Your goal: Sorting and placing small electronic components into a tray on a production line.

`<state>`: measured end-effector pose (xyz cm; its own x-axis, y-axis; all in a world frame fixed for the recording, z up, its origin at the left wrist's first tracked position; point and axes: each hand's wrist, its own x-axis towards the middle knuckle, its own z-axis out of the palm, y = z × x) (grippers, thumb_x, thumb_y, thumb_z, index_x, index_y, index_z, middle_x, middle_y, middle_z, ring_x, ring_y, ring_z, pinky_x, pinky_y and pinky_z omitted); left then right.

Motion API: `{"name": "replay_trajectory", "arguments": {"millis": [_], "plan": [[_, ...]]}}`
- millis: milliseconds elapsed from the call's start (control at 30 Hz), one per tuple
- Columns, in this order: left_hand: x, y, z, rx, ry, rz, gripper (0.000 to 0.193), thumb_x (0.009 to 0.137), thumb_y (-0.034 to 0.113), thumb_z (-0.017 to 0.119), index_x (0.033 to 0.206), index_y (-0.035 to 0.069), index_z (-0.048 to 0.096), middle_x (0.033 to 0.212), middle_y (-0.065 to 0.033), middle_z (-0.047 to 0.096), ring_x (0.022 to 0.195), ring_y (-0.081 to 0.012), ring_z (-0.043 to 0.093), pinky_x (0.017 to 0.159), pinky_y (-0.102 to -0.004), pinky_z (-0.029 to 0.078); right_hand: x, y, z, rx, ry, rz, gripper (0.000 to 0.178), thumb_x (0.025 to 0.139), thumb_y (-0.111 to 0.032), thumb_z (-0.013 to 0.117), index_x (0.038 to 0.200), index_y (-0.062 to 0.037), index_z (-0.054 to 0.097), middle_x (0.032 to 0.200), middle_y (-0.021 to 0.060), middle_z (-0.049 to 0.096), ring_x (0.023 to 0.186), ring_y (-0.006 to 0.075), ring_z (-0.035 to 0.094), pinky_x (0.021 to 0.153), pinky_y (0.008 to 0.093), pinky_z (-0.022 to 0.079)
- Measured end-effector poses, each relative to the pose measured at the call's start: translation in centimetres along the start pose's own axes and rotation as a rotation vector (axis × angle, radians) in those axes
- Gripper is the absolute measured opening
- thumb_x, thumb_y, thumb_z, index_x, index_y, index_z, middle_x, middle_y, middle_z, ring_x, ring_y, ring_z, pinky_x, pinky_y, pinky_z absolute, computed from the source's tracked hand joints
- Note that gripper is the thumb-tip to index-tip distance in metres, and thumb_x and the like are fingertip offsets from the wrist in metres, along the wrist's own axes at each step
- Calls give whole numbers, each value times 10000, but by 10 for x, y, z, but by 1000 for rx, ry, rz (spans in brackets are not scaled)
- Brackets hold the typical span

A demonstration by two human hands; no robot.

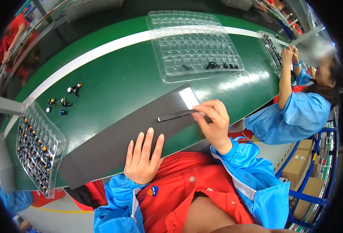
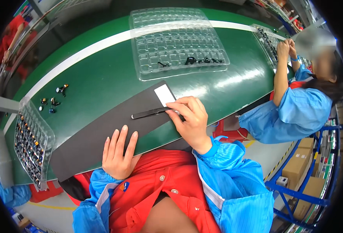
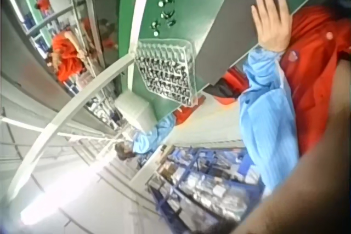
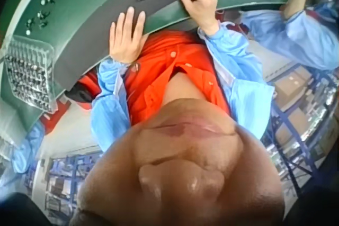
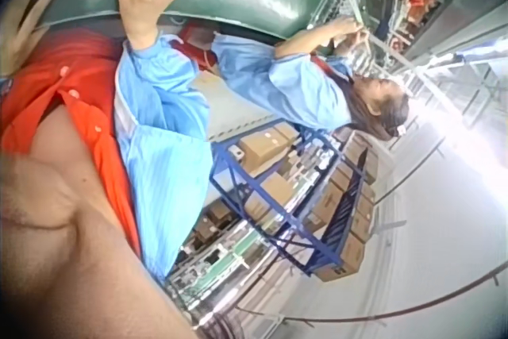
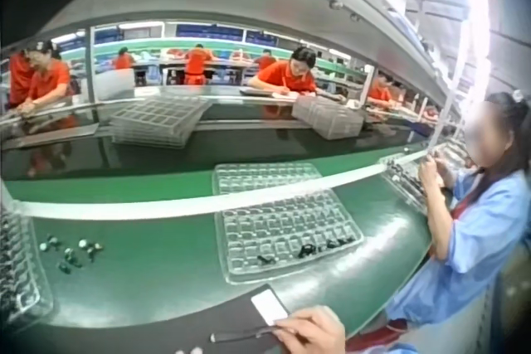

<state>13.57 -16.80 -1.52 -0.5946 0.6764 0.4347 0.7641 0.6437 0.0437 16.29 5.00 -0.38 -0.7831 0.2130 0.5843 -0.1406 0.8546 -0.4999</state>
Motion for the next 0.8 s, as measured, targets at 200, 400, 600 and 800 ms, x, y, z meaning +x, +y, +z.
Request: {"name": "replay_trajectory", "arguments": {"millis": [200,400,600,800], "plan": [[-2,1,-3,-12,-15,-35,498,597,275,671,1076,190,570,1164,-65,507,1033,-239,506,874,-350,382,17,-7,-9,85,44,-3,233,581,53,671,786,-48,625,744,57,542,685,199,520,577,270,411],[-1,3,-3,7,-34,-39,511,598,279,659,1093,197,558,1182,-56,495,1041,-225,502,876,-343,383,22,4,0,46,-101,93,237,622,26,680,833,-61,618,793,55,543,567,110,482,491,206,387],[-2,0,-1,12,-16,-37,482,629,288,650,1093,199,556,1169,-53,505,1037,-224,506,873,-341,385,36,-21,-18,349,-195,-42,294,604,-11,715,878,-39,612,829,63,566,535,89,452,451,204,356],[-7,3,-5,73,-42,-96,495,644,297,658,1114,202,536,1186,-52,491,1046,-225,498,868,-349,391,68,-76,-82,683,-364,-489,222,695,-263,670,838,-95,640,745,-10,595,563,116,516,463,231,372]]}}
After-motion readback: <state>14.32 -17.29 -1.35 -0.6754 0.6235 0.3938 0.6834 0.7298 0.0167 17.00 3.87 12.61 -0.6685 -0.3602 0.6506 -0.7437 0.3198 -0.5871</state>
